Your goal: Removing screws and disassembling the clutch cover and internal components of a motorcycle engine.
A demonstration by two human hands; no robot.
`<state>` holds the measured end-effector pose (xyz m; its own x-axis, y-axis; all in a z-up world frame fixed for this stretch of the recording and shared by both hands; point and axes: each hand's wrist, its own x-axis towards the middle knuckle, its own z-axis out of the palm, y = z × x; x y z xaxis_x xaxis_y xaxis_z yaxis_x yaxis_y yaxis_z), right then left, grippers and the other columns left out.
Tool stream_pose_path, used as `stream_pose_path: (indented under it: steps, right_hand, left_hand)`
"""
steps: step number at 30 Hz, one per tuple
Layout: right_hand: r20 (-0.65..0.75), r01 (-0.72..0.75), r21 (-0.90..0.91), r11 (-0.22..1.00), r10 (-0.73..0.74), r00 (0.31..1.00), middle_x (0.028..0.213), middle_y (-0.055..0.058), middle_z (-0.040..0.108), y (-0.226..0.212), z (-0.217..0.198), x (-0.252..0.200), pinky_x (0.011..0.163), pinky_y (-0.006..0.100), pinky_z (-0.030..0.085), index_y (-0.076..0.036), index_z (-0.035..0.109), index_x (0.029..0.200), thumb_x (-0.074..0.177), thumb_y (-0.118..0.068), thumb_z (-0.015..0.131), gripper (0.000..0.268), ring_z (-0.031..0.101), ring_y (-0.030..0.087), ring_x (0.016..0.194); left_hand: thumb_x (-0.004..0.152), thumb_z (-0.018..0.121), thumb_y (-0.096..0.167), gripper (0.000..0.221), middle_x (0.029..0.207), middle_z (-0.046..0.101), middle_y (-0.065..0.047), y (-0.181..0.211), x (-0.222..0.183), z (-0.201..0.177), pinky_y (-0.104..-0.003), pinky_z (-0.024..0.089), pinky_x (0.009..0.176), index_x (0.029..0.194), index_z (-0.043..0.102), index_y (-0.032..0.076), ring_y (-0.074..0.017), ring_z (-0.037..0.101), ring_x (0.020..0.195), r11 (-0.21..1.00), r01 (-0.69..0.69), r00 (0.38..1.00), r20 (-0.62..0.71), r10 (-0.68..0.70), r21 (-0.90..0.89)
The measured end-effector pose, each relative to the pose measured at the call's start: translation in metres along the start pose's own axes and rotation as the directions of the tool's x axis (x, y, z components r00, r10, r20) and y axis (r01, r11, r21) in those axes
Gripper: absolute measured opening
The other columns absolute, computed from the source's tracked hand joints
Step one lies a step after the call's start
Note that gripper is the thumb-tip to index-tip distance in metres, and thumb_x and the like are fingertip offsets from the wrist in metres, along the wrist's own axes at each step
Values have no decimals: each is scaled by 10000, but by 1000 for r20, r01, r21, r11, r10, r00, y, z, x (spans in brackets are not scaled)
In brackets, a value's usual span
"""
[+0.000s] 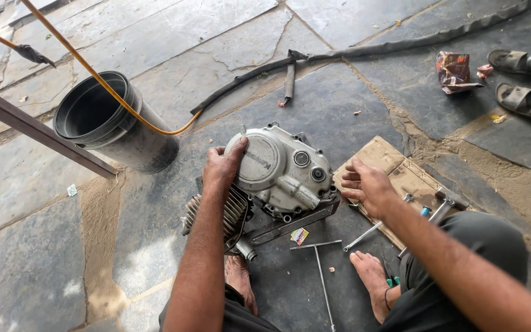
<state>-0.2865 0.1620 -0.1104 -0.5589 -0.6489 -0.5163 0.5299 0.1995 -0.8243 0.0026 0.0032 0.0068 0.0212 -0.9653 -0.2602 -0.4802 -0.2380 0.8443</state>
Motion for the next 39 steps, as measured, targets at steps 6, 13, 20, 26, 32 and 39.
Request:
stream_pose_path:
  steps: [6, 13, 20, 26, 32, 39]
  right_hand:
    - [267, -16, -429, 903, 144, 953, 1085, 94, 646, 2, 23, -4, 830, 424, 582, -37, 586, 1250, 1054, -502, 478, 516, 646, 226, 967]
    - [206, -6, -141, 990, 35, 978, 1027, 56, 647, 25, 34, -5, 725, 386, 537, -69, 660, 1179, 986, -394, 603, 382, 602, 208, 903]
    - [56, 62, -284, 957, -48, 997, 982, 87, 709, 10, 47, 2, 789, 356, 513, 35, 705, 1137, 1025, -379, 644, 433, 597, 192, 914]
    - [250, 201, -361, 911, -114, 962, 1019, 98, 755, 0, 51, 8, 840, 375, 539, 37, 703, 1209, 987, -370, 645, 468, 673, 183, 912]
    - [315, 156, -410, 898, -21, 949, 1041, 66, 745, -9, 50, 15, 754, 374, 480, -38, 689, 1271, 1001, -345, 623, 414, 631, 177, 895]
    - [286, 137, -420, 897, -13, 958, 1011, 85, 732, -11, 40, 1, 743, 378, 499, -11, 713, 1211, 1011, -295, 607, 364, 627, 188, 865]
  left_hand:
    - [716, 710, 728, 1010, 1165, 687, -268, 1, 7, -1, -444, 638, 846, 1369, 504, -13, -343, 755, 1009, 1000, 7, 1000, 28, -6, -27]
    - [733, 733, 698, 886, 1080, 754, -216, -8, 15, 1, -403, 617, 826, 1223, 667, -38, -283, 765, 945, 999, -25, 999, 41, 26, -28]
    - [769, 695, 709, 815, 929, 776, -169, -13, 16, 4, -408, 626, 791, 1116, 742, -27, -261, 779, 877, 999, 2, 997, 79, 2, -47]
    - [737, 706, 729, 836, 921, 787, -169, -19, 18, 8, -389, 631, 786, 1090, 766, -26, -256, 786, 862, 999, 22, 997, 73, -18, -50]
    - [738, 712, 712, 831, 911, 774, -196, -15, 14, 8, -384, 647, 703, 1069, 737, -50, -266, 791, 819, 997, 14, 998, 65, -9, -73]
    - [752, 728, 682, 817, 896, 775, -201, -16, 15, 8, -379, 651, 669, 1075, 709, -69, -270, 796, 786, 996, -13, 995, 100, 21, -86]
